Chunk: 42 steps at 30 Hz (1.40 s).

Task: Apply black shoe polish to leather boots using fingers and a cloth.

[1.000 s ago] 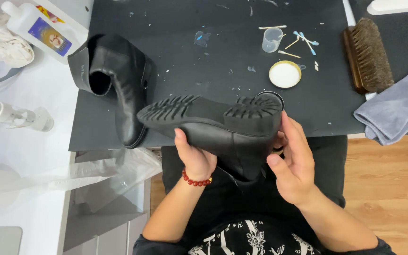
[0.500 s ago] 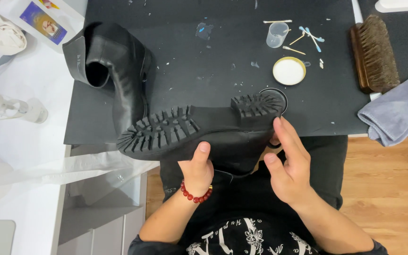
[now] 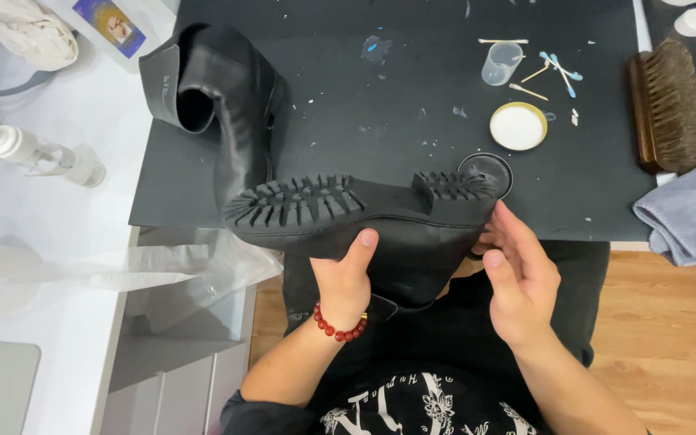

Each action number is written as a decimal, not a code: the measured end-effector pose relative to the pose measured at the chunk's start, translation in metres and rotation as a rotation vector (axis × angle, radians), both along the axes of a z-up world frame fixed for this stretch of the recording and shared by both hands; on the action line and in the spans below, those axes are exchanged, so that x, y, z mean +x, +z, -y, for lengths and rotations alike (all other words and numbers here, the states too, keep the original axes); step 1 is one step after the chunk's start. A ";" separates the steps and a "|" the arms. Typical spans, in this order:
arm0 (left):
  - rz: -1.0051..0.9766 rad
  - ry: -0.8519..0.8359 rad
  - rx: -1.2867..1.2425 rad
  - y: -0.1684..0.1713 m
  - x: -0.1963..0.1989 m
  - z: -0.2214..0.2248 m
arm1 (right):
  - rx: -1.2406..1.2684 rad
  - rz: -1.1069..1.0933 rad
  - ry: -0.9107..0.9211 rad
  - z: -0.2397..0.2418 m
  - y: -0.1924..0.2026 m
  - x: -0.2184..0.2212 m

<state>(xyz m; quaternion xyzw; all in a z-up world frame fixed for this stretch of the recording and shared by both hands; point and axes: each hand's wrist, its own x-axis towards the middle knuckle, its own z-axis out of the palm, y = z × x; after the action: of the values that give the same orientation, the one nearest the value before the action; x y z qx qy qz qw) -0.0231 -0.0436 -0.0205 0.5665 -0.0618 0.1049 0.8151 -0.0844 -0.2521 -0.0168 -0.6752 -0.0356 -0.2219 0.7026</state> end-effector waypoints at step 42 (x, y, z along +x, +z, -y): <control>1.484 0.495 1.299 0.122 0.025 -0.033 | 0.336 -0.032 0.702 -0.013 0.081 0.007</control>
<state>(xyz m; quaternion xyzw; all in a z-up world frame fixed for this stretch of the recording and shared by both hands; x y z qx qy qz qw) 0.0024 -0.0108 0.1015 0.6885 -0.4782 0.5418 0.0610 -0.0779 -0.2390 0.0645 -0.5007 -0.2167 0.0397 0.8371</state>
